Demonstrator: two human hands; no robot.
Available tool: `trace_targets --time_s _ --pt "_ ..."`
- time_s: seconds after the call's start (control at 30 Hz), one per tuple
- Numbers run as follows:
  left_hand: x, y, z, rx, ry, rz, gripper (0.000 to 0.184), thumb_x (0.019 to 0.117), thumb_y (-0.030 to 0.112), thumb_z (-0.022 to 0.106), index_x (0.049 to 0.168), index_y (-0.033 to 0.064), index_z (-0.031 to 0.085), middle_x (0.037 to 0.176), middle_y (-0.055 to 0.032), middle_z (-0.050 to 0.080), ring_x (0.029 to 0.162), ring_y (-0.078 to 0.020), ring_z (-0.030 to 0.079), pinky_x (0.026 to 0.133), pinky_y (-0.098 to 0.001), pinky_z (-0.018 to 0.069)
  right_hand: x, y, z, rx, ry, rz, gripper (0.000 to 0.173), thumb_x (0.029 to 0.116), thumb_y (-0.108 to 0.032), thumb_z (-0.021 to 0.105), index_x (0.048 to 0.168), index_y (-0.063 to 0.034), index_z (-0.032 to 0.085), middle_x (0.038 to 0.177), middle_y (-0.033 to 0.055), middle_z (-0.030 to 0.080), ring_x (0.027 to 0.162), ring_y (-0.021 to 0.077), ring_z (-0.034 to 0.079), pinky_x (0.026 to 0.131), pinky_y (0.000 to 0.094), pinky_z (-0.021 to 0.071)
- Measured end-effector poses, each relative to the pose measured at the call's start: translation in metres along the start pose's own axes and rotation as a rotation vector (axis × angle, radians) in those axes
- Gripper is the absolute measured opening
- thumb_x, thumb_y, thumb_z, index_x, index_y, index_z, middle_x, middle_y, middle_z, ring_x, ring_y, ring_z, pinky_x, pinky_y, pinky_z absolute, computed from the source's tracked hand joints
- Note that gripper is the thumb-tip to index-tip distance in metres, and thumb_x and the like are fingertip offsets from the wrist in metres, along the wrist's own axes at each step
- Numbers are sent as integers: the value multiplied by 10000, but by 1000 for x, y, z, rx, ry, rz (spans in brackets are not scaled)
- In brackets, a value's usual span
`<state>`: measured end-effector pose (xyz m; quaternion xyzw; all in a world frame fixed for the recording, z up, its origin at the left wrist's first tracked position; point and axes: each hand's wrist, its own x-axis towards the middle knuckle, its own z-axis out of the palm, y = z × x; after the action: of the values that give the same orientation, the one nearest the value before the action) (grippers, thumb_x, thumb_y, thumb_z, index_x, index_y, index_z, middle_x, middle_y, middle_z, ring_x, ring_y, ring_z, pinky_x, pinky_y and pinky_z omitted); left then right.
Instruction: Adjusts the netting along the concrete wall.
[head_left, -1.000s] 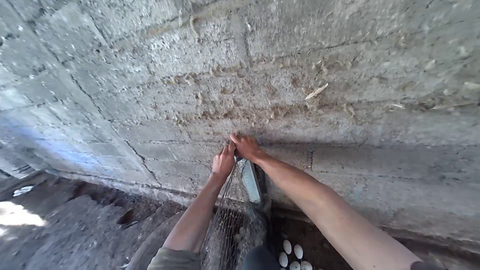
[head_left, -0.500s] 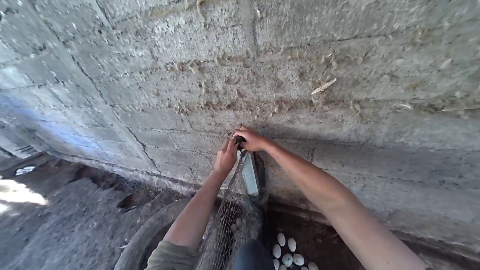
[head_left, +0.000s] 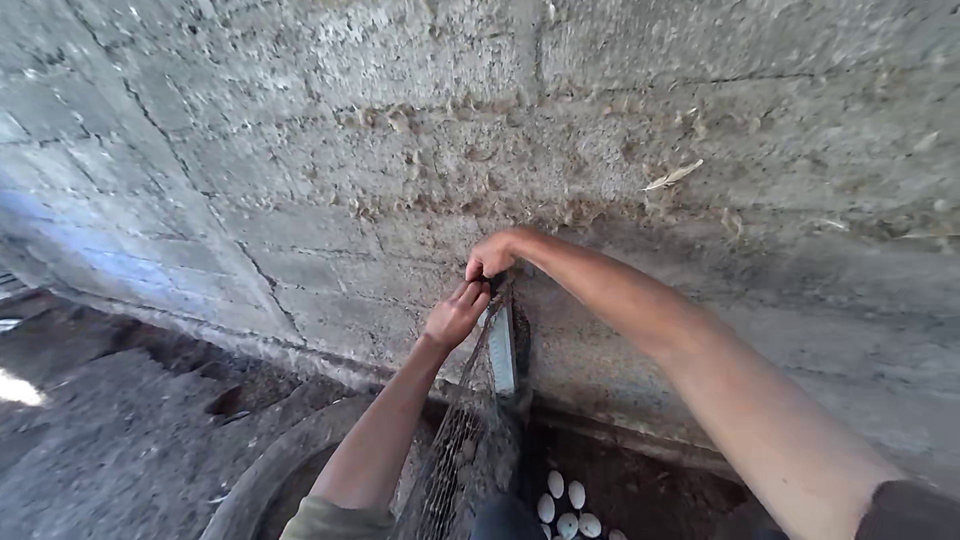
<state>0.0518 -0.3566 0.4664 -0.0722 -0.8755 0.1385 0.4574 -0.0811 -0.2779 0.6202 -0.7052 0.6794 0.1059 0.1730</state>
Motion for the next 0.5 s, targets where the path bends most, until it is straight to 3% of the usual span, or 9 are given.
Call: trace_targets --time_s 0.13,0.27,0.37,0.5 --pt "-3 1 2 -55 90 -83 71 973 11 596 964 -35 649 948 -185 719 806 -308 745 676 -390 623 -2 -3 -12 -61 -44 2 235 967 -31 651 1182 -29 743 1144 177 714 1106 329 645 962 552 475" --pt "-5 6 -3 -209 152 -362 271 998 203 650 945 -60 692 815 -191 716 672 -308 733 618 -425 610 -3 1 -10 -81 -5 -28 245 1017 -68 601 1225 -33 726 1156 190 715 1120 351 659 994 567 477" --pt "-10 6 -2 -296 152 -453 240 1001 166 638 975 -60 714 783 -182 722 644 -289 725 628 -426 611 -5 9 -3 -74 54 -58 256 1049 -116 569 1245 -39 714 1148 188 716 1113 344 664 999 558 480" --pt "-17 2 -4 -337 65 -450 216 1027 87 555 1051 -66 706 882 -204 735 740 -334 744 699 -476 619 -5 14 5 -96 133 -70 266 1060 -154 557 1239 -21 702 1132 196 713 1092 343 671 995 550 490"
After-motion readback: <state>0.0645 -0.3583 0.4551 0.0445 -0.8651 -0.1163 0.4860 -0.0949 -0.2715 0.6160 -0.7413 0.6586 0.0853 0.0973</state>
